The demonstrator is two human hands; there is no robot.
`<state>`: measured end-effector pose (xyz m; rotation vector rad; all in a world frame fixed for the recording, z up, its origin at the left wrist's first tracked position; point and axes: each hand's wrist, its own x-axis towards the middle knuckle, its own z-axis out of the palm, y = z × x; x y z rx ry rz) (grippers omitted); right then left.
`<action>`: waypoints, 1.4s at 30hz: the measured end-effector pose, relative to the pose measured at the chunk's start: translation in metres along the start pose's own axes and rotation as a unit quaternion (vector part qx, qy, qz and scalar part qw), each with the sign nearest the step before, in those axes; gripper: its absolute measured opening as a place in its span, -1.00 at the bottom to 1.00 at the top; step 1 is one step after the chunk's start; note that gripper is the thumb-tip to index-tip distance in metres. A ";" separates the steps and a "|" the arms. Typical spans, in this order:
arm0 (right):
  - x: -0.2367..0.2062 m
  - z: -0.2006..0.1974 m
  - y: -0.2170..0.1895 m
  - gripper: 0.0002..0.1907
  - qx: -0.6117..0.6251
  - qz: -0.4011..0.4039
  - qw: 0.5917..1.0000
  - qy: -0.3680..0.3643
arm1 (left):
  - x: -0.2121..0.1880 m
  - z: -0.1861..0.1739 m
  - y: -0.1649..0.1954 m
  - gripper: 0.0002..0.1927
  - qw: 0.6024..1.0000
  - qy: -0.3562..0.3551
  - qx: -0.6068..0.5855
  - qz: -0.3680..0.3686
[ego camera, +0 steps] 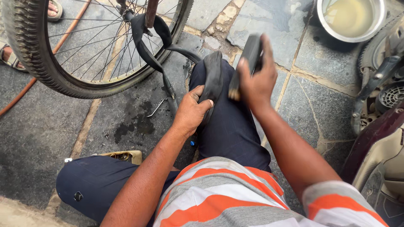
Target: The person sits on the ground and repairs a bicycle inner tube. They use a sanding block to roughen the surface, apply glue from a tube, and then place a patch over the hole. Finally, they insert the repaired inner tube back into the tire.
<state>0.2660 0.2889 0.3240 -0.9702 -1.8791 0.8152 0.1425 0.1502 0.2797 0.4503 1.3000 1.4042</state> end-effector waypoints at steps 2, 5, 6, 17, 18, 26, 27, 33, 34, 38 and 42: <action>-0.057 -0.013 -0.004 -0.23 -0.043 -0.084 0.988 -0.123 | 0.000 -0.005 -0.002 -0.68 0.998 -0.003 0.043 0.045; -0.080 -0.002 0.021 -0.20 -0.035 -0.087 0.983 -0.161 | 0.003 -0.005 -0.003 -0.71 0.991 -0.019 0.090 0.099; -0.069 0.006 0.031 -0.22 -0.020 -0.080 0.985 -0.149 | 0.002 -0.003 -0.003 -0.72 0.989 -0.023 0.101 0.110; -0.060 -0.014 -0.015 -0.19 -0.050 -0.134 0.977 -0.160 | 0.005 -0.006 -0.003 -0.56 0.992 -0.012 0.092 0.084; -0.063 -0.008 -0.004 -0.20 -0.044 -0.123 0.980 -0.152 | 0.006 -0.006 -0.004 -0.57 0.988 -0.017 0.118 0.099; 0.030 0.021 0.030 -0.23 0.045 0.073 0.996 -0.007 | 0.007 0.001 -0.005 -0.51 1.000 -0.006 -0.002 0.023; 0.020 0.011 0.020 -0.21 0.050 0.130 0.990 0.003 | 0.008 -0.001 -0.007 -0.48 0.999 -0.003 -0.048 0.004; -0.065 0.001 0.018 -0.21 -0.035 -0.103 0.982 -0.157 | 0.014 -0.008 -0.016 -0.53 0.996 -0.054 -0.040 0.058; -0.053 0.010 0.029 -0.21 -0.039 -0.088 0.984 -0.149 | 0.011 -0.006 -0.016 -0.51 0.996 -0.052 -0.033 0.063; 0.024 0.035 0.048 -0.21 0.013 -0.013 0.998 -0.058 | 0.011 0.000 -0.006 -0.45 0.997 -0.047 -0.021 0.060; -0.004 0.004 0.010 -0.20 0.034 0.092 0.995 -0.023 | 0.010 -0.003 -0.003 -0.42 0.999 -0.011 -0.040 0.018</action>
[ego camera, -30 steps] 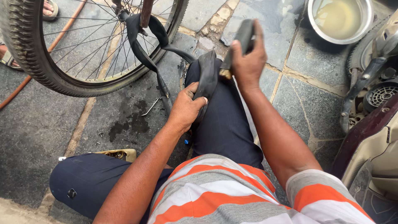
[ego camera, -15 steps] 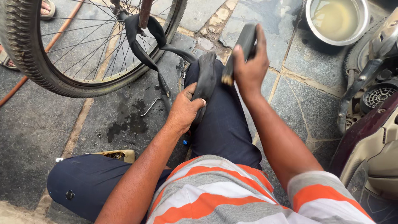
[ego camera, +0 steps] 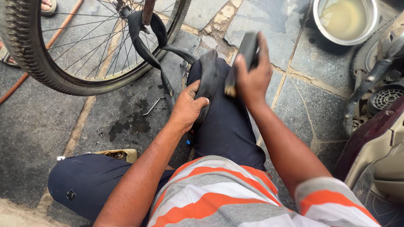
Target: The person sits on the ground and repairs a bicycle inner tube. They use a sanding block to roughen the surface, apply glue from a tube, and then place a patch over the hole. Finally, they insert the repaired inner tube back into the tire.
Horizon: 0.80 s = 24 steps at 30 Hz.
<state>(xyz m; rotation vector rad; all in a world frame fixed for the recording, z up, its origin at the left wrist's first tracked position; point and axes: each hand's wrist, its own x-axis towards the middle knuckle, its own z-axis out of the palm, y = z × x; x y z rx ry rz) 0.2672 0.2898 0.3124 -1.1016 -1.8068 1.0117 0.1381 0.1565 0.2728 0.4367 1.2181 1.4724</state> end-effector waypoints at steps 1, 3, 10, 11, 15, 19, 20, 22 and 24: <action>-0.027 -0.007 -0.006 -0.22 -0.041 -0.086 0.994 -0.045 | 0.000 -0.002 0.000 -0.42 1.000 0.000 0.021 0.011; -0.054 -0.010 -0.008 -0.20 -0.091 -0.202 0.965 -0.139 | 0.000 -0.003 -0.001 -0.42 0.997 -0.008 0.063 0.033; 0.046 0.024 0.007 -0.22 -0.014 -0.021 1.000 0.001 | -0.003 0.009 -0.002 -0.37 0.991 0.004 0.123 0.049; 0.046 0.020 0.004 -0.20 -0.020 0.039 0.999 0.032 | -0.003 0.008 -0.002 -0.37 0.995 0.005 0.091 0.037; -0.033 -0.011 -0.001 -0.22 -0.069 -0.132 0.987 -0.062 | 0.001 -0.002 -0.007 -0.38 0.998 0.003 0.057 0.033; -0.051 0.001 0.024 -0.22 -0.084 -0.213 0.966 -0.124 | -0.001 0.001 -0.009 -0.39 0.976 0.007 0.190 0.104; -0.035 0.008 0.029 -0.23 -0.052 -0.170 0.978 -0.111 | -0.003 0.005 -0.009 -0.39 0.978 0.007 0.183 0.096; 0.014 0.027 0.031 -0.24 0.016 -0.097 0.992 -0.081 | 0.001 0.008 -0.002 -0.36 0.985 0.015 0.153 0.077; 0.035 0.027 0.019 -0.21 0.003 0.026 1.000 -0.008 | 0.002 0.011 0.000 -0.30 0.994 0.031 0.095 0.031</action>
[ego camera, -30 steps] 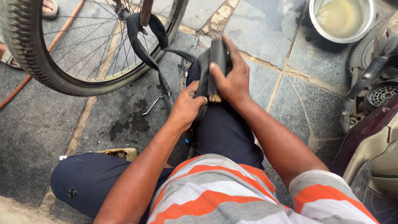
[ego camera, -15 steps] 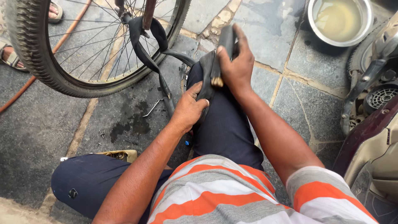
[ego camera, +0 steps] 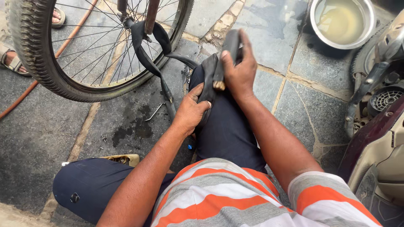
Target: The person sits on the ground and repairs a bicycle inner tube. They use a sanding block to roughen the surface, apply glue from a tube, and then place a patch over the hole. Finally, they insert the repaired inner tube back into the tire.
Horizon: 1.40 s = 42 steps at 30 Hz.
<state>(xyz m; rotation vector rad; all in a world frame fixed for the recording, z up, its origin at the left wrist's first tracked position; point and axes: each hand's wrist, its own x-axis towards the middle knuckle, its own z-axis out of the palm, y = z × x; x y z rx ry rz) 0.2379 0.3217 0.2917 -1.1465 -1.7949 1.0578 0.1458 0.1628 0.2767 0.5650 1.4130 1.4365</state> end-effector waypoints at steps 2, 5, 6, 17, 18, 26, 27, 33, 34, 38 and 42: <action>-0.009 -0.009 -0.017 -0.21 -0.001 0.011 1.000 0.023 | 0.000 -0.003 -0.001 -0.32 0.999 -0.005 -0.027 -0.029; -0.071 -0.029 -0.030 -0.24 -0.016 -0.148 0.988 -0.049 | 0.000 -0.011 -0.007 -0.32 1.000 -0.019 -0.019 0.010; -0.087 -0.031 -0.028 -0.22 -0.053 -0.192 0.976 -0.092 | -0.001 -0.012 -0.009 -0.31 0.999 -0.029 -0.008 0.036; -0.017 -0.020 -0.012 -0.22 0.000 -0.038 0.999 0.023 | -0.001 -0.009 -0.011 -0.49 0.996 -0.016 -0.083 -0.022; -0.045 -0.028 -0.014 -0.25 -0.019 -0.131 0.991 -0.011 | 0.000 -0.012 -0.015 -0.52 0.994 -0.009 -0.100 -0.030; -0.030 -0.003 0.006 -0.25 -0.018 -0.166 0.982 -0.086 | 0.000 -0.007 -0.015 -0.53 0.996 0.001 -0.085 -0.025; -0.011 0.000 0.003 -0.24 0.010 -0.135 0.989 -0.063 | 0.000 -0.005 -0.013 -0.51 0.996 0.008 -0.082 -0.029; -0.072 -0.033 -0.014 -0.25 -0.045 -0.182 0.978 -0.095 | 0.001 -0.014 -0.016 -0.52 0.991 -0.012 -0.130 -0.040; -0.084 -0.034 -0.013 -0.23 -0.071 -0.206 0.970 -0.111 | 0.000 -0.015 -0.019 -0.52 0.990 -0.020 -0.137 -0.032; -0.064 -0.015 -0.002 -0.25 -0.070 -0.222 0.967 -0.101 | -0.001 -0.009 -0.019 -0.51 0.991 -0.046 -0.129 -0.007; 0.005 0.002 -0.001 -0.24 0.027 -0.051 0.998 -0.010 | 0.001 -0.007 -0.010 -0.50 0.990 -0.036 -0.135 -0.033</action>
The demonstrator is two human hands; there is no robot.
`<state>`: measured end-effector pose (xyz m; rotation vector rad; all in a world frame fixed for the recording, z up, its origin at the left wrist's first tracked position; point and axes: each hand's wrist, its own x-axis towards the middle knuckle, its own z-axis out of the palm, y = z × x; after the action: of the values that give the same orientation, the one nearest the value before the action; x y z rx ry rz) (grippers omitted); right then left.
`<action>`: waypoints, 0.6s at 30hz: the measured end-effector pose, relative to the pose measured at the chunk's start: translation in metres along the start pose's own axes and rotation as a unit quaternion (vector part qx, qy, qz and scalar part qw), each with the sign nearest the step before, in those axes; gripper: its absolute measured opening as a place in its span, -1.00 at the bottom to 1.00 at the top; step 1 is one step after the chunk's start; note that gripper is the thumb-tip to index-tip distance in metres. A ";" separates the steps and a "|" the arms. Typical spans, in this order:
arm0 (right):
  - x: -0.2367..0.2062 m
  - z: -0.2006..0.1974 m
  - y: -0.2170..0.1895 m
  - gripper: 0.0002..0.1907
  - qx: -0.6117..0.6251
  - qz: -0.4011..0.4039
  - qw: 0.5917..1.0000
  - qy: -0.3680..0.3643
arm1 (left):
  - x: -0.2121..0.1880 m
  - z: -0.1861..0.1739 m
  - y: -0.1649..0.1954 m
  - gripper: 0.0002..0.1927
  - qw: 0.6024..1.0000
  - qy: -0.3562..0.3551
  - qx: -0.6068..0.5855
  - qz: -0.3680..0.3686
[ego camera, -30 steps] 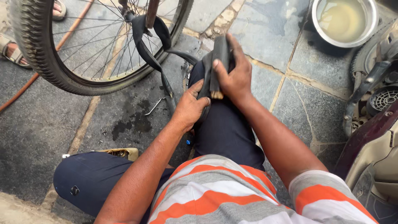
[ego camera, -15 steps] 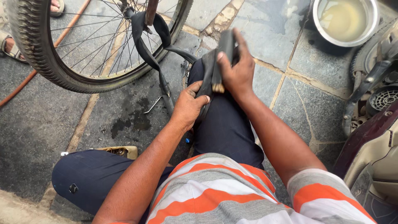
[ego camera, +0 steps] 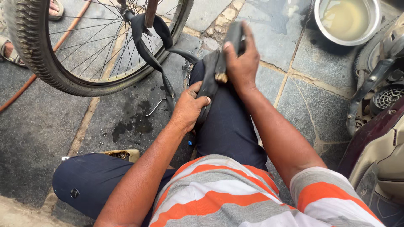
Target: The person sits on the ground and repairs a bicycle inner tube. They use a sanding block to roughen the surface, apply glue from a tube, and then place a patch over the hole. Finally, they insert the repaired inner tube back into the tire.
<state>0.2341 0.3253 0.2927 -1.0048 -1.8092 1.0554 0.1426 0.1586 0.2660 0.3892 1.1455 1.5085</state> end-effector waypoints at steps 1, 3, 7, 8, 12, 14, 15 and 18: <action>-0.003 -0.005 0.000 -0.23 0.012 0.010 1.000 0.012 | 0.000 -0.001 0.001 -0.49 1.000 0.003 0.005 0.001; -0.030 -0.018 0.000 -0.22 0.032 0.034 0.998 0.031 | -0.001 -0.005 0.001 -0.48 1.000 0.013 0.011 -0.001; -0.104 -0.032 0.006 -0.22 -0.117 -0.154 0.973 -0.126 | 0.001 -0.010 -0.002 -0.49 1.000 -0.004 0.008 0.015; -0.100 -0.028 0.007 -0.20 -0.127 -0.156 0.968 -0.149 | 0.002 -0.009 -0.001 -0.49 1.000 -0.010 0.000 0.015; -0.015 -0.001 -0.004 -0.26 -0.021 -0.087 0.994 -0.066 | -0.001 0.002 0.002 -0.44 0.998 -0.020 0.058 0.030; 0.007 -0.003 -0.022 -0.21 -0.021 0.050 0.998 0.009 | -0.003 0.003 0.005 -0.43 0.999 -0.011 0.047 0.015; 0.006 -0.007 -0.032 -0.18 -0.021 0.122 0.991 0.045 | -0.003 0.002 0.007 -0.43 0.999 -0.006 0.042 0.004; -0.057 -0.029 -0.047 -0.24 -0.085 -0.067 0.993 -0.041 | -0.001 -0.004 0.006 -0.41 1.000 -0.006 0.007 -0.005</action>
<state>0.2696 0.2665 0.3318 -0.9357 -2.0309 0.8853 0.1359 0.1567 0.2695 0.4005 1.1464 1.4880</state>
